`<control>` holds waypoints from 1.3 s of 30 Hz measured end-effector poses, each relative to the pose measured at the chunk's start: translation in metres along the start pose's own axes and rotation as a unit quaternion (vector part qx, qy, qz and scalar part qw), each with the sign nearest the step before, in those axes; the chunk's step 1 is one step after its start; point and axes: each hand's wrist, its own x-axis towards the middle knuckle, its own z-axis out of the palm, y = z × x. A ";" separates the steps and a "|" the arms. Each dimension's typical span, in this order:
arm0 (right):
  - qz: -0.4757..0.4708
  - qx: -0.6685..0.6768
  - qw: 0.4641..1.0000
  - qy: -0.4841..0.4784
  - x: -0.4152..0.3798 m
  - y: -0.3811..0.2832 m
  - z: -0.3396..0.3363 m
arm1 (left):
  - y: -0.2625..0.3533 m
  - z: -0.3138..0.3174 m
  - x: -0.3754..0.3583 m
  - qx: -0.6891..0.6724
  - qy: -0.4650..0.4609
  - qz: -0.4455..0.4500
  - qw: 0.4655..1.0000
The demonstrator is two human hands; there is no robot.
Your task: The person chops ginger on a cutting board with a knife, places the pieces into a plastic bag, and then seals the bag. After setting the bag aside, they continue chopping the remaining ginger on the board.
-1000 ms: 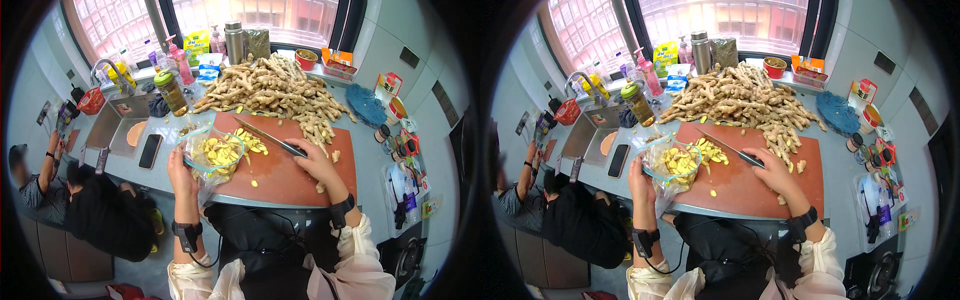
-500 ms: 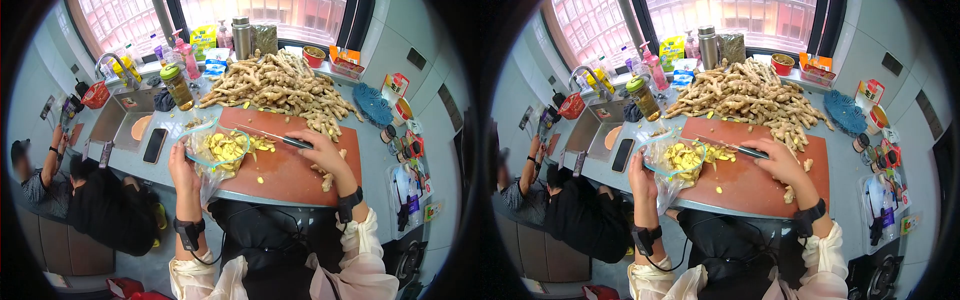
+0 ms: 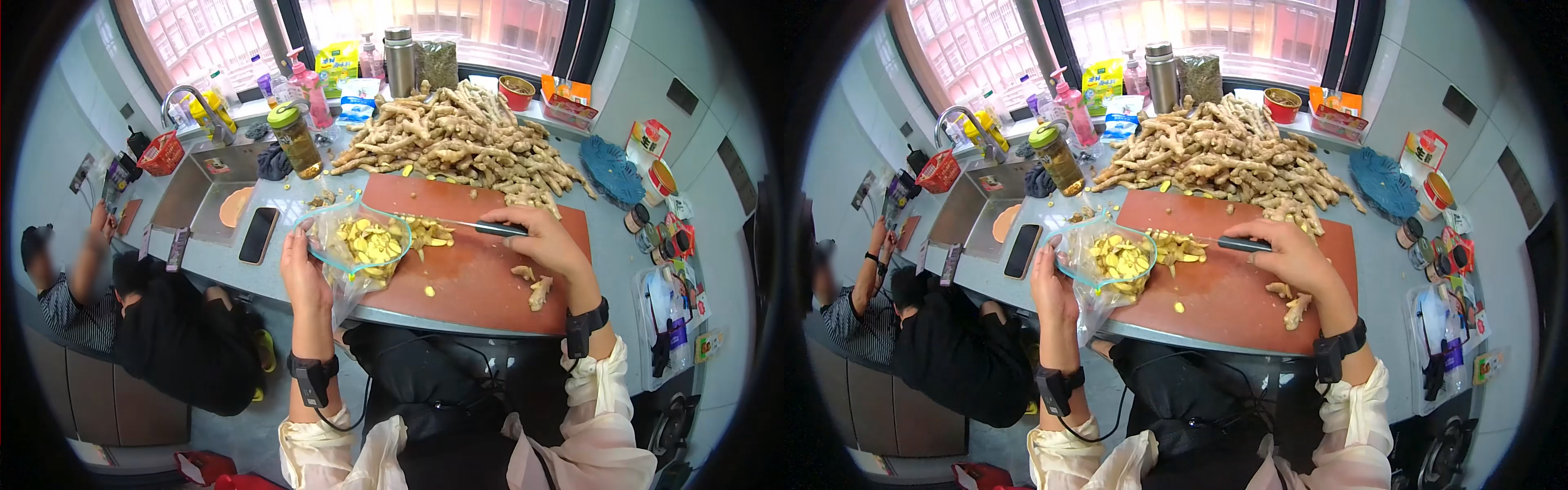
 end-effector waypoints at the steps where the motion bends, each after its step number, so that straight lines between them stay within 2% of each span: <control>1: -0.017 -0.011 1.000 0.020 0.004 -0.003 0.003 | -0.003 0.002 -0.001 -0.002 -0.001 0.002 1.000; 7: -0.064 -0.062 0.996 0.032 0.022 0.003 0.018 | -0.006 -0.001 -0.002 0.000 -0.011 -0.003 1.000; 12: -0.065 -0.068 0.996 0.012 -0.007 0.004 0.003 | -0.001 -0.003 -0.002 0.023 -0.004 -0.003 1.000; 14: 0.052 0.042 0.998 0.022 -0.027 -0.004 -0.001 | -0.006 0.000 0.000 0.024 -0.009 0.006 1.000; 15: 0.054 0.041 0.997 0.024 -0.035 -0.007 0.002 | -0.010 0.003 0.000 0.023 -0.011 0.004 1.000; 17: 0.120 0.220 0.962 0.104 -0.054 -0.010 0.010 | -0.021 0.008 0.000 -0.001 -0.023 0.002 1.000; 19: 0.137 0.247 0.949 0.139 -0.073 0.009 0.024 | -0.031 0.009 -0.002 0.038 -0.040 -0.005 0.998; 21: 0.151 0.274 0.934 0.172 -0.088 0.023 0.043 | -0.034 0.022 -0.011 0.132 -0.051 -0.045 0.989; 22: 0.168 0.293 0.916 0.218 -0.095 0.026 0.054 | -0.041 0.023 -0.010 0.131 -0.051 -0.045 0.989; 24: 0.178 0.324 0.886 0.280 -0.106 0.036 0.071 | -0.058 0.020 -0.006 0.078 -0.127 -0.096 0.984; 25: 0.179 0.325 0.885 0.280 -0.111 0.037 0.078 | -0.059 0.022 -0.007 0.079 -0.127 -0.097 0.984; 27: 0.194 0.334 0.872 0.300 -0.117 0.038 0.090 | -0.060 0.025 -0.006 0.168 -0.098 -0.130 0.972; 29: 0.206 0.341 0.870 0.291 -0.120 0.041 0.101 | -0.065 0.025 -0.005 0.186 -0.106 -0.111 0.970; 31: 0.201 0.350 0.878 0.258 -0.118 0.040 0.112 | -0.064 0.029 -0.007 0.128 -0.125 -0.144 0.973; 36: 0.180 0.356 0.893 0.207 -0.105 0.024 0.140 | -0.070 0.037 -0.010 0.112 -0.125 -0.139 0.976; 39: 0.189 0.419 0.870 0.175 -0.096 0.015 0.144 | -0.067 0.042 -0.014 0.119 -0.113 -0.137 0.977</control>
